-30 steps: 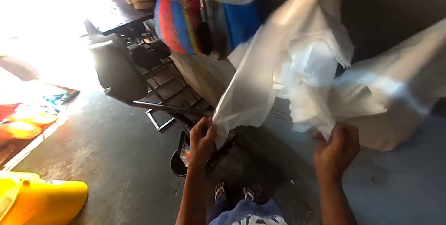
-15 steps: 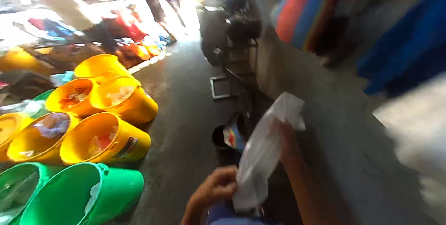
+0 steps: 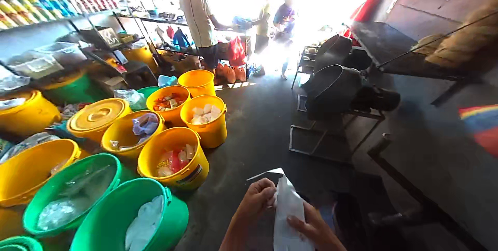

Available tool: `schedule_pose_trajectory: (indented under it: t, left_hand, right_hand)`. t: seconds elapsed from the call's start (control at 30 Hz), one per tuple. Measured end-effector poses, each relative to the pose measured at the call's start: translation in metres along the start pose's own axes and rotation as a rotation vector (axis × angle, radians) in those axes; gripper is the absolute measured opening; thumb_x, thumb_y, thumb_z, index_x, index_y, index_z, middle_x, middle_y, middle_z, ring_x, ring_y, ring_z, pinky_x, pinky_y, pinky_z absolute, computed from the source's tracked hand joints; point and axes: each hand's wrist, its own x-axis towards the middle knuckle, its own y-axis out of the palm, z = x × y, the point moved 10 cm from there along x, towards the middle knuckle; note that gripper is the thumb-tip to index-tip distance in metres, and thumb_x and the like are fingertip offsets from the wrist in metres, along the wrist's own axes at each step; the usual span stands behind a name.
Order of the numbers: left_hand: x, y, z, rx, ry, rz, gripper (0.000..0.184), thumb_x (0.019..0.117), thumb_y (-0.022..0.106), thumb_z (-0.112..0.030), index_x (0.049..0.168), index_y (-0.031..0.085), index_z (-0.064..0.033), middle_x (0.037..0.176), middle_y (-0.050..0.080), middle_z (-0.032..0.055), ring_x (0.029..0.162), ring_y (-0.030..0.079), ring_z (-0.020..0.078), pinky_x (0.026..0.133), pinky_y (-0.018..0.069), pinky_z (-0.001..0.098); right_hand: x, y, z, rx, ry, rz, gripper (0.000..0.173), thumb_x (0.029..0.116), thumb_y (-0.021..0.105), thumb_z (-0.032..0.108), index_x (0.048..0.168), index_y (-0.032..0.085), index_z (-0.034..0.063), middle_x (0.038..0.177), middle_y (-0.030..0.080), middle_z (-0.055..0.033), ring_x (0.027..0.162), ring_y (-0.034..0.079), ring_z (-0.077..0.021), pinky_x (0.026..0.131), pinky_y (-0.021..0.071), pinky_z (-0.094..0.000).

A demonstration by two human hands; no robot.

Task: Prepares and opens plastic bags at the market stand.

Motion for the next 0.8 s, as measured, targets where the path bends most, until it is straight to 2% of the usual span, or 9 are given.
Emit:
schedule_pose_trajectory:
  t: [0.07,0.13,0.2,0.27,0.37,0.47,0.57,0.63,0.8]
  left_hand:
    - [0.022,-0.026,-0.017,0.063,-0.022,-0.057,0.018,0.0924,0.071,-0.024,0.104,0.071,-0.0104,0.091,0.071,0.0003,0.083,0.068,0.0120,0.078,0.0596,0.0333]
    - [0.051,-0.024,-0.011,0.145,-0.066,0.083,0.072,0.0882,0.072,-0.052,0.138,0.053,-0.0034,0.128,0.067,0.0068,0.113,0.066,0.0182,0.096,0.0564,0.0391]
    - [0.076,-0.022,0.006,0.167,-0.115,0.254,0.094,0.0908,0.058,-0.070,0.152,0.041,-0.0010,0.146,0.057,0.0119,0.131,0.057,0.0220,0.109,0.0479,0.0429]
    - [0.106,-0.040,0.006,0.124,-0.156,0.129,0.064,0.0946,0.058,-0.064,0.129,0.063,-0.0093,0.116,0.074,0.0022,0.107,0.069,0.0112,0.097,0.0564,0.0340]
    - [0.174,-0.089,-0.009,0.193,-0.165,-0.021,0.017,0.0994,0.062,-0.024,0.096,0.065,-0.0079,0.081,0.067,0.0002,0.074,0.065,0.0097,0.072,0.0570,0.0313]
    - [0.241,-0.139,-0.061,0.439,-0.085,-0.040,0.014,0.0973,0.066,-0.018,0.091,0.066,-0.0062,0.075,0.063,0.0013,0.066,0.061,0.0099,0.064,0.0537,0.0290]
    - [0.308,-0.169,-0.138,0.720,0.022,0.007,0.011,0.0984,0.067,-0.016,0.095,0.071,-0.0065,0.079,0.067,-0.0012,0.071,0.063,0.0059,0.068,0.0546,0.0247]
    - [0.348,-0.183,-0.187,0.868,0.130,0.034,0.012,0.0992,0.066,-0.018,0.098,0.072,-0.0070,0.082,0.069,-0.0029,0.073,0.064,0.0033,0.069,0.0553,0.0223]
    - [0.424,-0.246,-0.274,0.789,0.266,-0.178,0.004,0.0967,0.067,-0.012,0.096,0.071,-0.0101,0.081,0.068,-0.0073,0.071,0.062,-0.0007,0.068,0.0543,0.0181]
  right_hand:
    - [0.035,0.000,-0.003,-0.014,0.009,-0.023,0.040,0.0918,0.069,0.014,0.128,0.061,0.0000,0.111,0.075,-0.0024,0.100,0.072,-0.0081,0.092,0.0605,-0.0307]
    - [0.073,0.004,-0.005,-0.002,-0.004,0.066,0.042,0.0920,0.070,0.013,0.129,0.059,-0.0025,0.115,0.073,-0.0038,0.106,0.069,-0.0076,0.097,0.0575,-0.0303]
    - [0.109,0.004,-0.009,0.017,-0.023,0.143,0.042,0.0931,0.073,0.019,0.129,0.060,0.0013,0.116,0.072,-0.0014,0.108,0.068,-0.0066,0.099,0.0564,-0.0300]
    - [0.141,-0.014,-0.013,0.085,-0.007,0.083,0.045,0.0920,0.075,0.022,0.129,0.060,0.0028,0.114,0.073,-0.0019,0.106,0.069,-0.0093,0.097,0.0577,-0.0320]
    - [0.194,-0.060,-0.026,0.246,0.059,-0.208,0.046,0.0862,0.079,0.019,0.125,0.061,0.0018,0.105,0.076,-0.0052,0.095,0.073,-0.0140,0.089,0.0617,-0.0350]
    - [0.269,-0.096,-0.036,0.329,0.005,-0.208,0.063,0.0803,0.085,0.041,0.127,0.060,0.0068,0.108,0.076,-0.0035,0.097,0.073,-0.0135,0.090,0.0616,-0.0347]
    - [0.373,-0.113,-0.033,0.401,0.039,0.012,0.073,0.0829,0.069,0.070,0.129,0.064,0.0128,0.116,0.073,-0.0025,0.107,0.069,-0.0135,0.095,0.0571,-0.0376]
    - [0.446,-0.120,-0.021,0.438,0.104,0.076,0.065,0.0863,0.066,0.068,0.121,0.067,0.0137,0.109,0.074,-0.0026,0.101,0.070,-0.0134,0.090,0.0592,-0.0378]
    - [0.607,-0.149,0.068,0.155,-0.131,-0.004,0.017,0.0979,0.064,0.020,0.108,0.069,0.0077,0.086,0.072,0.0043,0.076,0.068,-0.0036,0.071,0.0592,-0.0255]
